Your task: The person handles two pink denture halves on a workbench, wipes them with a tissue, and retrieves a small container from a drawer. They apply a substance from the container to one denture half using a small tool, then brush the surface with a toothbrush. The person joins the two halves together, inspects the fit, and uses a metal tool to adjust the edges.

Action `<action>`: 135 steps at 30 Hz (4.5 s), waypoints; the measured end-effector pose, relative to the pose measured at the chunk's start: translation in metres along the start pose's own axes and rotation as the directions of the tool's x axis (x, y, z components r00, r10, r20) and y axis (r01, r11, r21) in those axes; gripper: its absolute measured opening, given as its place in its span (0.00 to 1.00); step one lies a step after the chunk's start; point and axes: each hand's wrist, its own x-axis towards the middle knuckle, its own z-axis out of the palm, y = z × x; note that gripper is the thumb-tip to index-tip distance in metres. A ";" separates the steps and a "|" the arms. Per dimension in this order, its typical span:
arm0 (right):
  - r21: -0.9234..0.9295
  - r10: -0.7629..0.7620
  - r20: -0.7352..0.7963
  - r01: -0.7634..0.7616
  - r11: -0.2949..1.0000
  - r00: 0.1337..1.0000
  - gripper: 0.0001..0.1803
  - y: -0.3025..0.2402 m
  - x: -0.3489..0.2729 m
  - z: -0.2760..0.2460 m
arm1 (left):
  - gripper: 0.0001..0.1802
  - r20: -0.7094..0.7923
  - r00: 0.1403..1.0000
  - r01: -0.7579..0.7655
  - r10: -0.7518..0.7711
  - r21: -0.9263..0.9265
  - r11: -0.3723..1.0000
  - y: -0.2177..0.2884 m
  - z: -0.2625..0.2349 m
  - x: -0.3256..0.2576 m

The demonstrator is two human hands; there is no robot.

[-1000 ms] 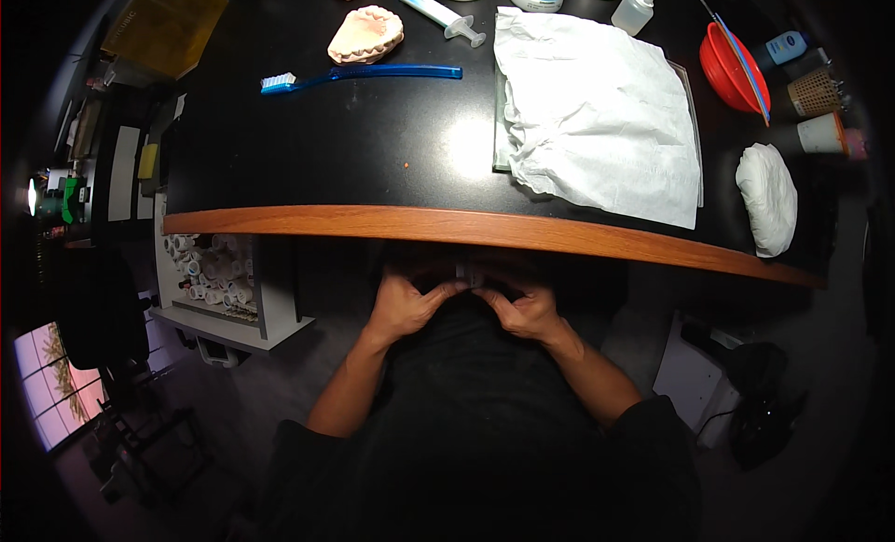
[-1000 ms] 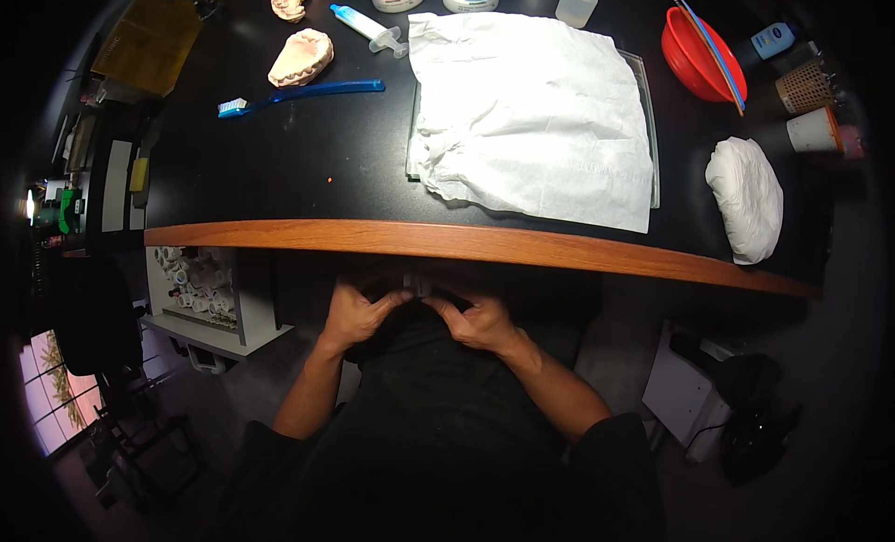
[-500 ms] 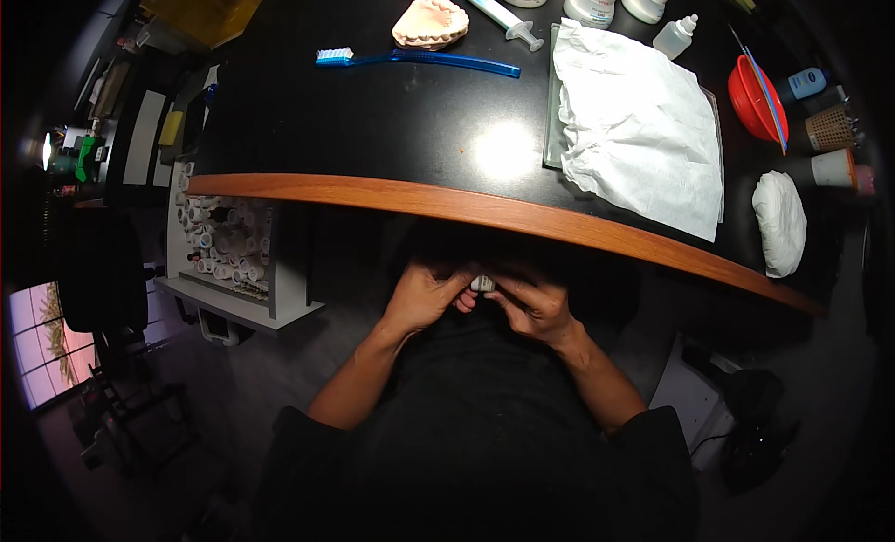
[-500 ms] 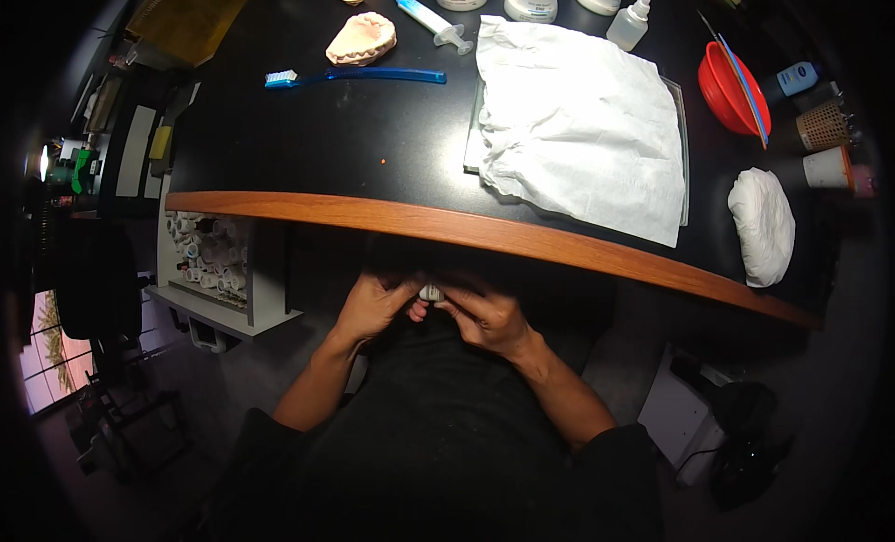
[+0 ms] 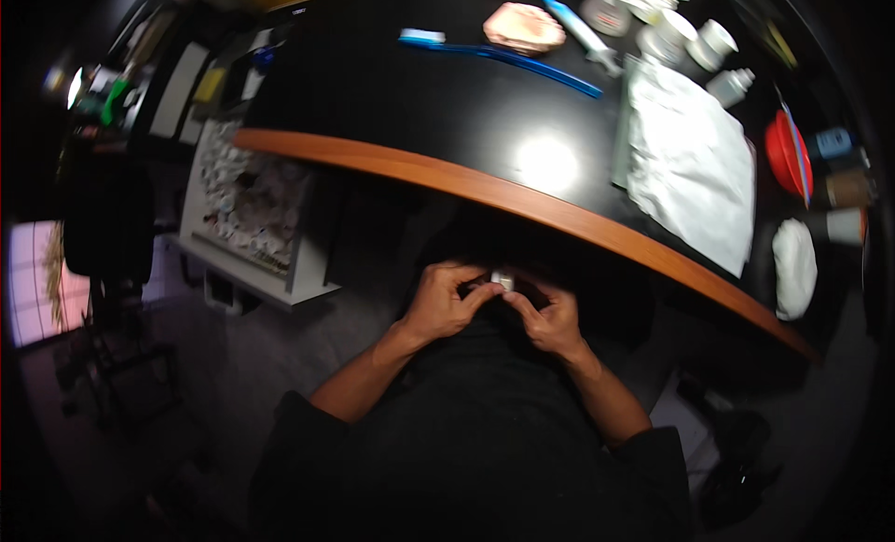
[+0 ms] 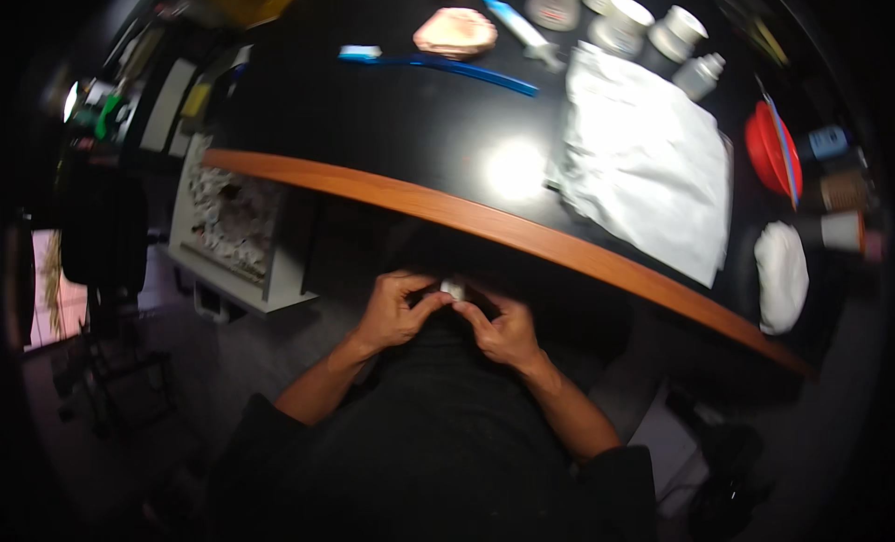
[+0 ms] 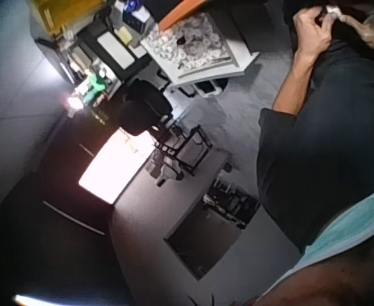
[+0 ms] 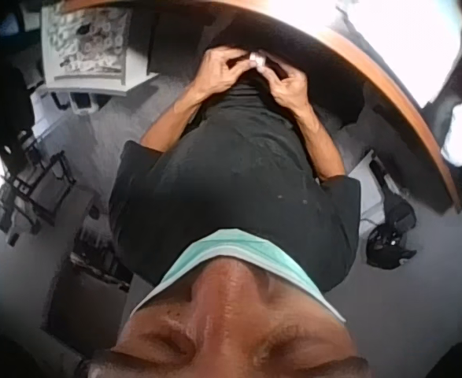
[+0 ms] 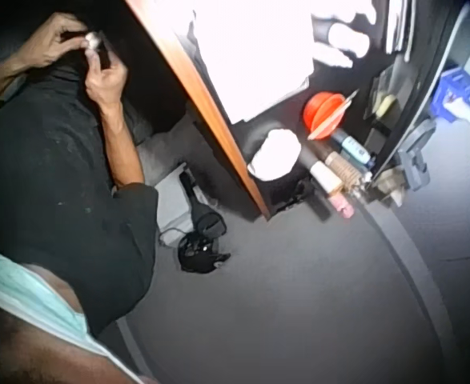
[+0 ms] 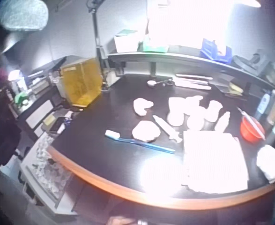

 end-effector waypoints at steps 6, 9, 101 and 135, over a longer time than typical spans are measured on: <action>-0.026 0.155 0.210 -0.153 0.988 0.965 0.43 0.013 0.005 0.015 | 0.18 0.251 0.916 0.374 -0.313 -0.250 0.893 -0.049 -0.059 -0.055; -0.038 0.333 0.365 -0.344 0.938 0.870 0.26 0.047 0.004 0.015 | 0.17 0.252 0.842 0.539 -0.477 -0.359 0.762 -0.086 -0.141 -0.132; -0.419 -0.145 0.697 0.564 0.712 0.702 0.18 -0.248 -0.013 -0.136 | 0.08 -0.293 0.583 -0.586 0.758 0.494 0.642 0.134 -0.118 0.072; -0.739 -0.586 0.212 0.521 0.428 0.782 0.04 -0.227 0.113 -0.202 | 0.16 -0.424 0.621 -0.472 0.660 0.470 0.746 0.209 -0.090 0.269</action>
